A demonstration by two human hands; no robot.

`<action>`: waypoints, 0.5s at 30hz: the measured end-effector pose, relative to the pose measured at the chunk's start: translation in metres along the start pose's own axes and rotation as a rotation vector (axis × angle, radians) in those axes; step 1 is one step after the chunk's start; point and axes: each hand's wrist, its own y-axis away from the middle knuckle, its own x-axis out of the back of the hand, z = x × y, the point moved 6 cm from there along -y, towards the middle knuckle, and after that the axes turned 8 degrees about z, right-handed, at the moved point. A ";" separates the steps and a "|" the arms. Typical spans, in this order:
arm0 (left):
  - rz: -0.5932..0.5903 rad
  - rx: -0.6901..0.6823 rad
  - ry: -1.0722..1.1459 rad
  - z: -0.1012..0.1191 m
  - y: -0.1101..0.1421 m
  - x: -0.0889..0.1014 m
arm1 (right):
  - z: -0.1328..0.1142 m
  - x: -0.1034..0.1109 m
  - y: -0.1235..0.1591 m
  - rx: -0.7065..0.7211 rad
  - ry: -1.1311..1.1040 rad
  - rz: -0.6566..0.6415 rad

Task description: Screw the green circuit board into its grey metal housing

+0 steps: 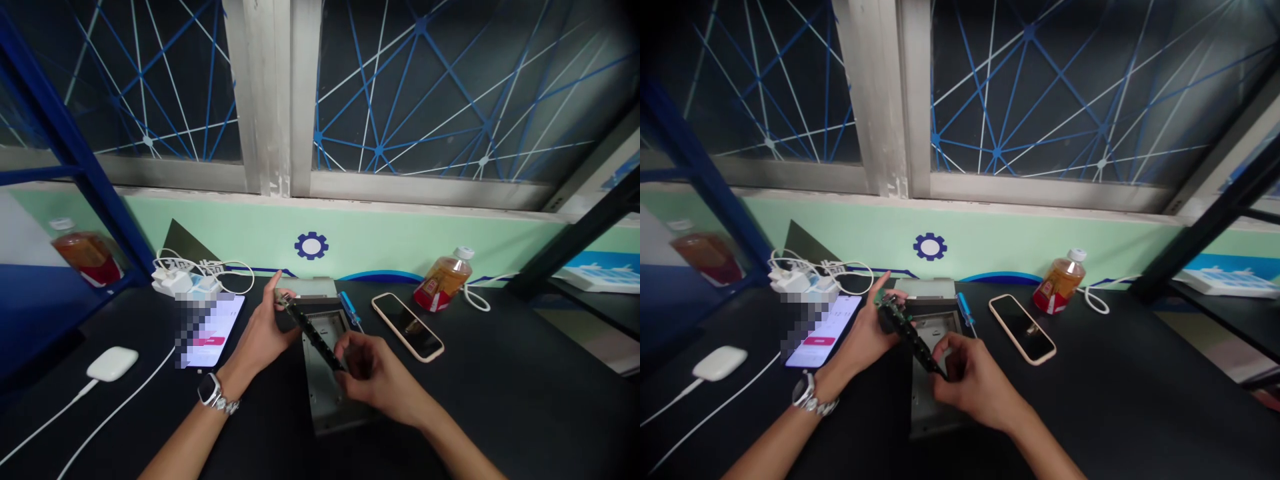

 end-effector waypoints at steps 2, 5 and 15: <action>0.042 -0.024 -0.127 0.001 0.000 0.002 | 0.002 0.010 -0.002 0.039 0.126 0.095; 0.028 -0.031 -0.152 -0.001 0.001 0.001 | -0.001 0.023 -0.004 0.100 0.300 0.217; -0.039 0.012 -0.021 -0.006 0.000 0.003 | 0.013 0.020 -0.006 -0.099 -0.034 0.099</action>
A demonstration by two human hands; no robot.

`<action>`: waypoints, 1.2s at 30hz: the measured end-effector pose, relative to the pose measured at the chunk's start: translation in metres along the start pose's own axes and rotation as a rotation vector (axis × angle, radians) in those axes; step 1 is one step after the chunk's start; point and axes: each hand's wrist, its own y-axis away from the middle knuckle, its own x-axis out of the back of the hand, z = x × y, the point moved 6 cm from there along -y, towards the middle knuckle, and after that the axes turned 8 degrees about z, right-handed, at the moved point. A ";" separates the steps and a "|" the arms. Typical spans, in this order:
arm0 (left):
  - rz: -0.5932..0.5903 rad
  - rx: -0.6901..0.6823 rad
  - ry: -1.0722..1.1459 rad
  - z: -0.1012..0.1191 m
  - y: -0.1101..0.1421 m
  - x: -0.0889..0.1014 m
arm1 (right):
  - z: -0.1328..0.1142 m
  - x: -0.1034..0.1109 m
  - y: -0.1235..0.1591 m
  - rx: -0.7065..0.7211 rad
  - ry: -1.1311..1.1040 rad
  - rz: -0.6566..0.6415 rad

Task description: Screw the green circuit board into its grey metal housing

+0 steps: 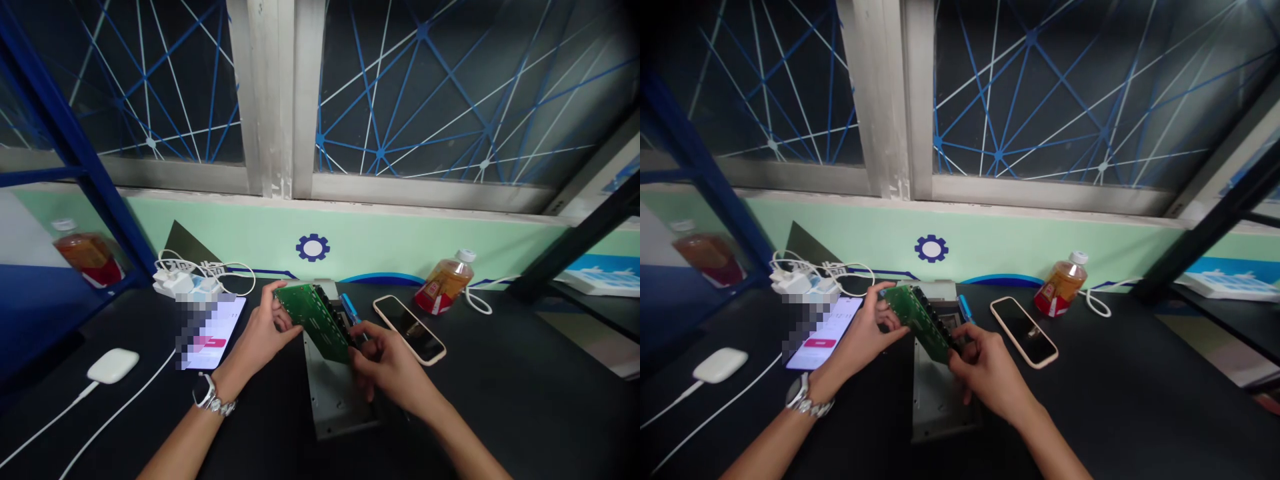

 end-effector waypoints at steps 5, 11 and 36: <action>0.012 -0.016 -0.052 0.001 -0.001 0.004 | 0.004 0.002 -0.005 -0.042 -0.104 0.021; -0.007 -0.039 -0.043 0.001 0.001 0.004 | 0.004 0.011 -0.010 -0.008 -0.219 0.201; -0.363 0.438 0.340 -0.017 0.010 -0.017 | 0.016 0.006 -0.013 0.022 -0.261 0.216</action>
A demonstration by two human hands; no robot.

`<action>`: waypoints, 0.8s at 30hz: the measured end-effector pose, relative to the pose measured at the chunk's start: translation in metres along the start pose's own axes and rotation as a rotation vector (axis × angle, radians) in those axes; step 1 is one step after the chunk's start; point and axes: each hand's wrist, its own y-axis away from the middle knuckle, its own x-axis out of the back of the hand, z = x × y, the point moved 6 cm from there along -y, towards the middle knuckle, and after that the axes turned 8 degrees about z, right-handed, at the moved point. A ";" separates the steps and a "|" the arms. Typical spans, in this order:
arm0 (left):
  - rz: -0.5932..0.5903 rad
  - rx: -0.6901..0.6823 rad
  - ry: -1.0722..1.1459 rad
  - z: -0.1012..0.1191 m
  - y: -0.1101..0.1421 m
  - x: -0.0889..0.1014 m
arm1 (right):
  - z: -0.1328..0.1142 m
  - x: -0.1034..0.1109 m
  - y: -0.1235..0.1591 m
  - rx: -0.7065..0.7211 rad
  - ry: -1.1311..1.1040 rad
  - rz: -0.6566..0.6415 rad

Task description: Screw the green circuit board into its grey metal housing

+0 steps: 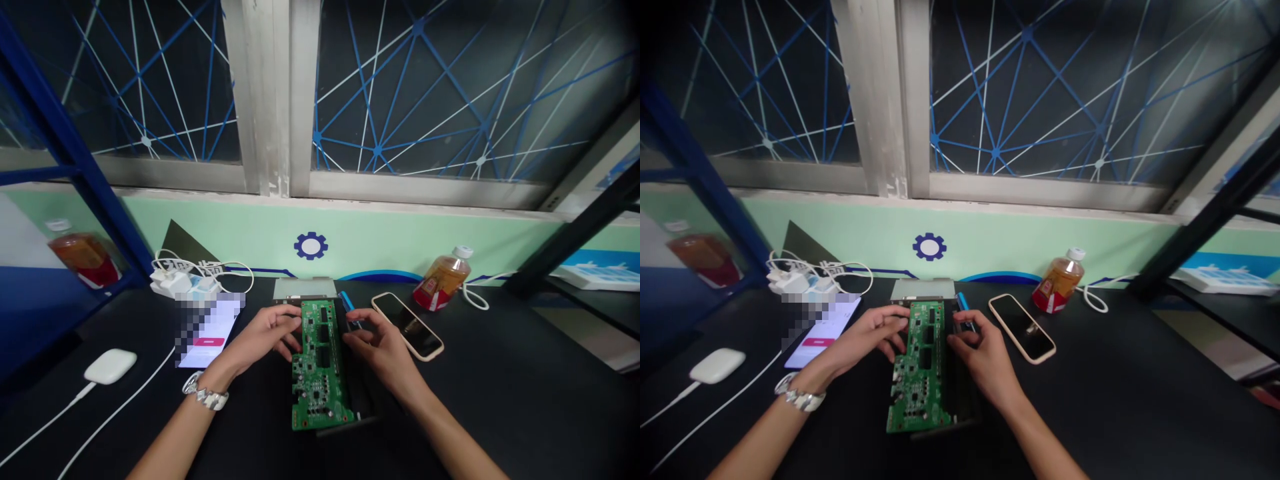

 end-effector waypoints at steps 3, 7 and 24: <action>-0.073 0.048 0.001 -0.004 0.001 -0.006 | -0.001 0.000 0.001 0.011 -0.017 0.032; -0.042 0.019 -0.024 -0.004 0.000 -0.004 | -0.003 -0.003 0.001 0.029 -0.075 0.057; 0.260 -0.156 0.068 0.005 0.001 -0.028 | 0.005 -0.033 0.012 0.003 0.025 -0.235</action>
